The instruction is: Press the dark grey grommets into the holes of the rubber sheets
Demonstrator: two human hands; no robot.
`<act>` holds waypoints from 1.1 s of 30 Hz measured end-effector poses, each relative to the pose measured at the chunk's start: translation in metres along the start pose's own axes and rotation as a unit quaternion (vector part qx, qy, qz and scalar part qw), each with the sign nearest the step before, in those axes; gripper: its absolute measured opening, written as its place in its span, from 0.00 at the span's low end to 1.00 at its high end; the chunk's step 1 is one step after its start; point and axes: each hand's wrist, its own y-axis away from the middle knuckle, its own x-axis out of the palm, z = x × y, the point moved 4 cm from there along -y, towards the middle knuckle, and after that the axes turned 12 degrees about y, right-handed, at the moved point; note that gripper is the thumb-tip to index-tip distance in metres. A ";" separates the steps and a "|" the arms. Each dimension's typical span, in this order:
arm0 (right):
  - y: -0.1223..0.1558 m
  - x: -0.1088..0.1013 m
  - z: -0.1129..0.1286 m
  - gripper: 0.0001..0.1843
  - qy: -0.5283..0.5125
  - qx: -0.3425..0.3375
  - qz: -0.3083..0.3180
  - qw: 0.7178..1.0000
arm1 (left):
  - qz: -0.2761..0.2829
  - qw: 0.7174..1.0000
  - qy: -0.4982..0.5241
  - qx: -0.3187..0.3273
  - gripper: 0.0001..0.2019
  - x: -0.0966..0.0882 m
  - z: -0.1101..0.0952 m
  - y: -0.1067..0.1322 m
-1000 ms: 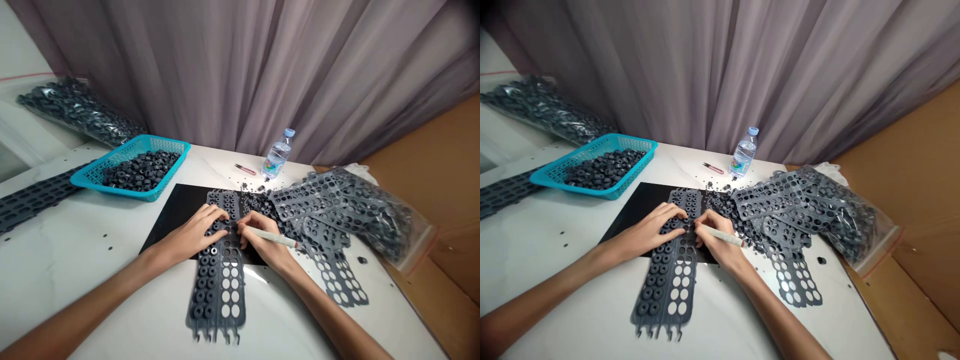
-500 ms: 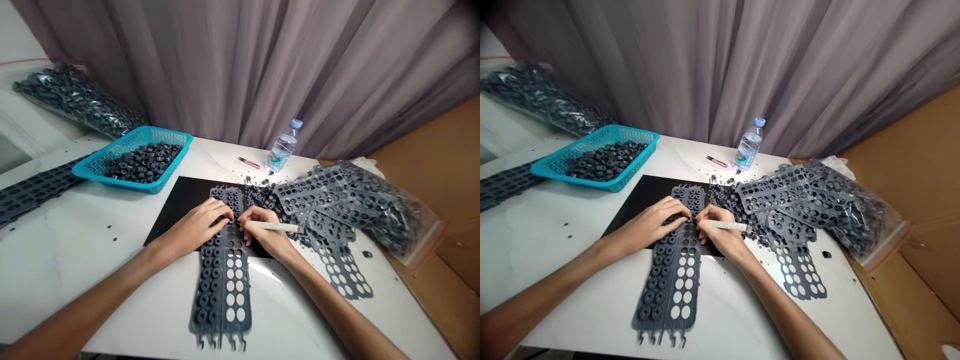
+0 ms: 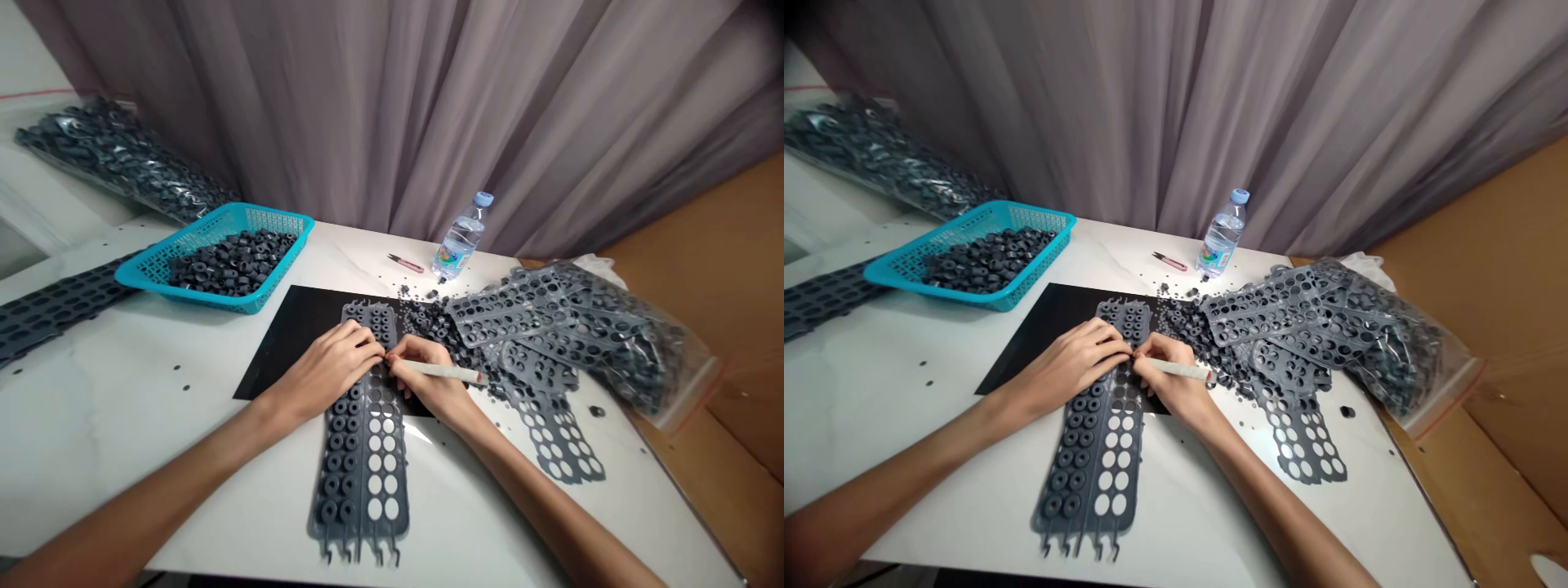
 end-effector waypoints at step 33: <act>0.002 0.000 0.004 0.05 0.026 -0.017 -0.016 0.999 | -0.027 0.998 0.049 -0.021 0.12 0.004 0.000 0.000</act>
